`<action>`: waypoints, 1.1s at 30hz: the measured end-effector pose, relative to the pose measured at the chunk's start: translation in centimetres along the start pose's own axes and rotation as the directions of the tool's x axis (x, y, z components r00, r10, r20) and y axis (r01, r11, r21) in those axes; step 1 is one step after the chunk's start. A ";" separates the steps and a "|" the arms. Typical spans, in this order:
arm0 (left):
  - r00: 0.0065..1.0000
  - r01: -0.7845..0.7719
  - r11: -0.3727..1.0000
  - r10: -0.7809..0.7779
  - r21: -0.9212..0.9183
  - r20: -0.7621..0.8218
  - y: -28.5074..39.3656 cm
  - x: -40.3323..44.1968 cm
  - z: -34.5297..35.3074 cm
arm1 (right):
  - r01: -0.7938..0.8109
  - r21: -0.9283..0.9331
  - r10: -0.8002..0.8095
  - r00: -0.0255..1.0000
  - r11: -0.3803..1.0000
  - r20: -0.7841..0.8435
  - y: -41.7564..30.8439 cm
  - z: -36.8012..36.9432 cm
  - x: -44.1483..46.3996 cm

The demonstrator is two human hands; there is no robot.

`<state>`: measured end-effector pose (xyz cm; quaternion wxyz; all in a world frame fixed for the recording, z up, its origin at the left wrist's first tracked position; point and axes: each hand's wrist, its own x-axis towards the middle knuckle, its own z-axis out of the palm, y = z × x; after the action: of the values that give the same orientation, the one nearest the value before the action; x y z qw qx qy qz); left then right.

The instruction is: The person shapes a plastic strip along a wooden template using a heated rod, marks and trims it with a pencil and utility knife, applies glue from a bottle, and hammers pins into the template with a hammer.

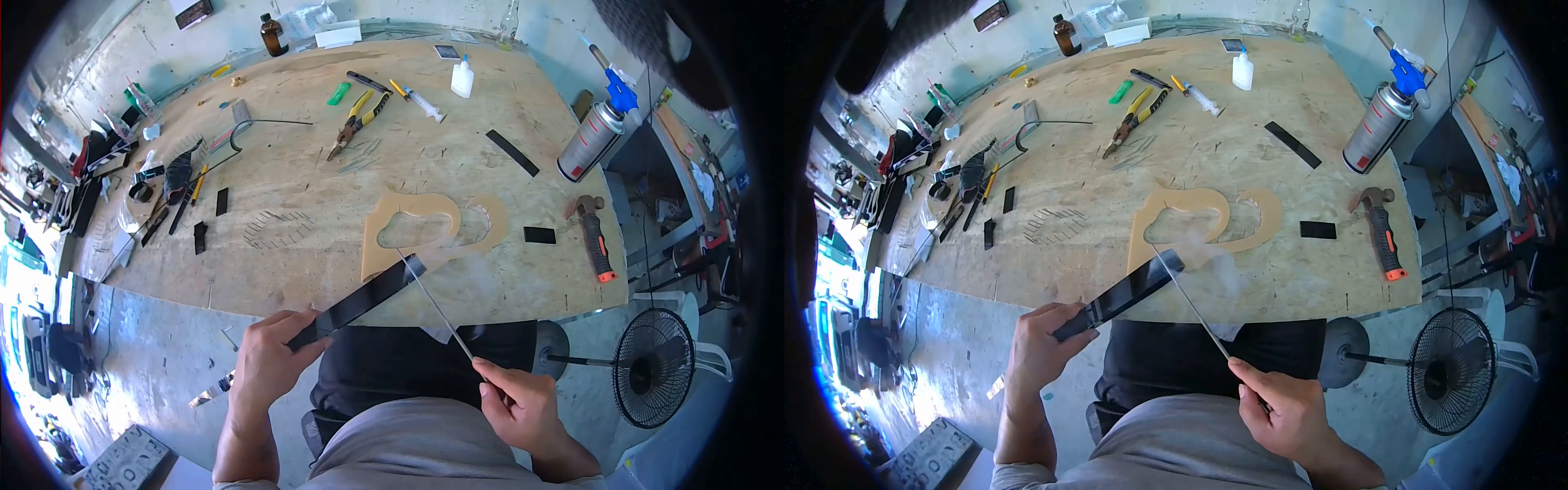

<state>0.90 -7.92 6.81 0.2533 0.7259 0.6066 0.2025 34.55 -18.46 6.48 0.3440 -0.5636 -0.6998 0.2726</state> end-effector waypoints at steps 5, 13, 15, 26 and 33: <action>1.000 -0.008 1.000 0.008 -0.018 0.002 0.0 0.1 0.0 | 0.017 -0.022 -0.017 1.000 1.000 0.004 0.3 0.1 -0.1; 0.999 -0.021 0.999 0.020 -0.044 -0.041 -0.2 0.0 0.4 | 0.046 -0.033 -0.046 0.999 0.998 0.001 0.2 0.1 0.1; 1.000 -0.006 1.000 0.006 -0.026 -0.010 -0.1 0.1 0.2 | 0.050 -0.039 -0.050 0.999 0.998 0.001 0.2 0.1 0.1; 0.999 -0.021 0.999 0.019 -0.042 -0.046 -0.1 0.1 0.4 | 0.065 -0.059 -0.065 0.998 0.996 0.006 0.4 0.1 0.0; 1.000 0.006 1.000 -0.006 -0.021 0.011 0.0 0.1 -0.1 | 0.066 -0.054 -0.066 0.998 0.996 0.006 0.2 0.0 0.1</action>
<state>0.91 -7.82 6.89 0.2646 0.7225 0.6053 0.2041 34.68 -18.26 6.31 0.3361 -0.5487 -0.7258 0.2433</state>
